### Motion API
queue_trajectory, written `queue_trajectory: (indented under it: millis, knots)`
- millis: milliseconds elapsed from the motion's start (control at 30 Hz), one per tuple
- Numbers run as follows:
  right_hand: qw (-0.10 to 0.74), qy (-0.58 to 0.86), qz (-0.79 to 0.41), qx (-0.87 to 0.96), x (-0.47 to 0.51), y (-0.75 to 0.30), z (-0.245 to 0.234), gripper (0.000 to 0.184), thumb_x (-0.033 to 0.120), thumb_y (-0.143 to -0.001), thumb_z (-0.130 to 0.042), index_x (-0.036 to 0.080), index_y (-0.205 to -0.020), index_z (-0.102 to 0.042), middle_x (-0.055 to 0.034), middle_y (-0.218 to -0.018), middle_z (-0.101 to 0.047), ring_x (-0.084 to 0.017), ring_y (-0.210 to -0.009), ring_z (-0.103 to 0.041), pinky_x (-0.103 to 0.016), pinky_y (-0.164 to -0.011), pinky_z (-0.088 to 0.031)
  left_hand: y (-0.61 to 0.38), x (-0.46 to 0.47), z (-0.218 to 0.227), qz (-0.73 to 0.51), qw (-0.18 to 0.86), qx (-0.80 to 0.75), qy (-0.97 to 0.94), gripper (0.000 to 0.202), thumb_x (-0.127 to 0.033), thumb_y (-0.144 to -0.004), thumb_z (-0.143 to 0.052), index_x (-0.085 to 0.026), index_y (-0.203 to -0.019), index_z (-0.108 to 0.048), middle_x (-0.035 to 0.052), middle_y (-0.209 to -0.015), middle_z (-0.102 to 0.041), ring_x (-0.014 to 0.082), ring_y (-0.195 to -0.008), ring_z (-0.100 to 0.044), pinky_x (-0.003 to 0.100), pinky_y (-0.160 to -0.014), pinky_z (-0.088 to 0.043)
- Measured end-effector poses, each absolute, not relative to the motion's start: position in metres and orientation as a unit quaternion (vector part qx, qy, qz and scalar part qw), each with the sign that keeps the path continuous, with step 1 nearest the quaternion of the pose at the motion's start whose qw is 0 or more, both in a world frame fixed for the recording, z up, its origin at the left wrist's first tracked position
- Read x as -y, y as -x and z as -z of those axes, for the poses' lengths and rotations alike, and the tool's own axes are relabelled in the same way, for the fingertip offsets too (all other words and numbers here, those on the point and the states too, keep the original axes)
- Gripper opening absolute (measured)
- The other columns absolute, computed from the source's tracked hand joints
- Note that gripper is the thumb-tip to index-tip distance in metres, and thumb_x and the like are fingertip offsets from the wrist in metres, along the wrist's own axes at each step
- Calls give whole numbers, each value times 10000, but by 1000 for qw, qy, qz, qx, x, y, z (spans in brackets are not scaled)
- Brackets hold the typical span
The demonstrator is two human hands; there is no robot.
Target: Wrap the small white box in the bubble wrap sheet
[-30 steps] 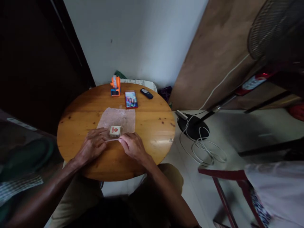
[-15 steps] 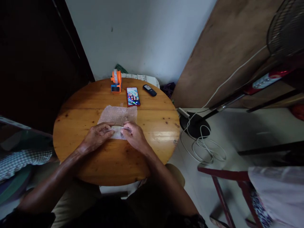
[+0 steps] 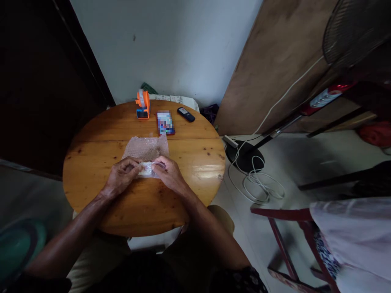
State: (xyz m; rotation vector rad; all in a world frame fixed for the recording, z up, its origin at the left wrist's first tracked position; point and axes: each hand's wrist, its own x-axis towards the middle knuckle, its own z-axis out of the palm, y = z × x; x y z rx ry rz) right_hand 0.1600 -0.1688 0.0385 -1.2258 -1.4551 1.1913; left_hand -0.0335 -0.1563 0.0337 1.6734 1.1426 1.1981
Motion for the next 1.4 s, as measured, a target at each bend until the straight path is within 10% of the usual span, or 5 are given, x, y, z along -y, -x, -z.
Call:
queue_trajectory:
  millis: [367,600,800,1200,1400]
  knots:
    - [427,534,-402,609,167,-162,-34,189,376,-848,-572,191,-819,-602,22,-707,-597,-129,-650,-549,-240,-631,-438,30,153,-35,-450,449,-476,-608,199,-350,-732,-693,-176,-692,-606,23,-766,-676,128,-701,-597,234,-670,-477]
    - [295,623,-154,708,169,-168,-32,319,264,-901,-542,188,-1200,-624,-70,-981,-724,-201,-841,-636,-318,-808,-480,30,145,-37,-422,436,-505,-613,102,-253,-722,-656,-181,-788,-627,-19,-754,-629,108,-699,-560,208,-663,-450]
    - [268,540,56,796,199,-160,-59,304,199,-964,-464,192,-1152,-704,-119,-1125,-693,-246,-1029,-598,-379,-914,-452,30,144,-34,-413,416,-503,-635,99,-233,-744,-655,-183,-828,-640,-11,-801,-671,121,-754,-607,217,-706,-486]
    - [125,486,-3,865,191,-134,-67,339,154,-982,-424,128,-1215,-670,-136,-1242,-658,-256,-1067,-567,-372,-958,-477,33,142,-31,-415,408,-492,-648,137,-256,-793,-621,-182,-901,-661,29,-887,-716,157,-858,-662,268,-799,-529]
    - [18,462,-43,886,182,-136,-92,400,125,-960,-432,214,-1297,-629,-113,-1191,-643,-253,-1059,-540,-370,-918,-449,69,144,-45,-367,370,-535,-665,481,-251,-738,-643,-178,-1213,-646,64,-1043,-717,196,-955,-664,288,-824,-529]
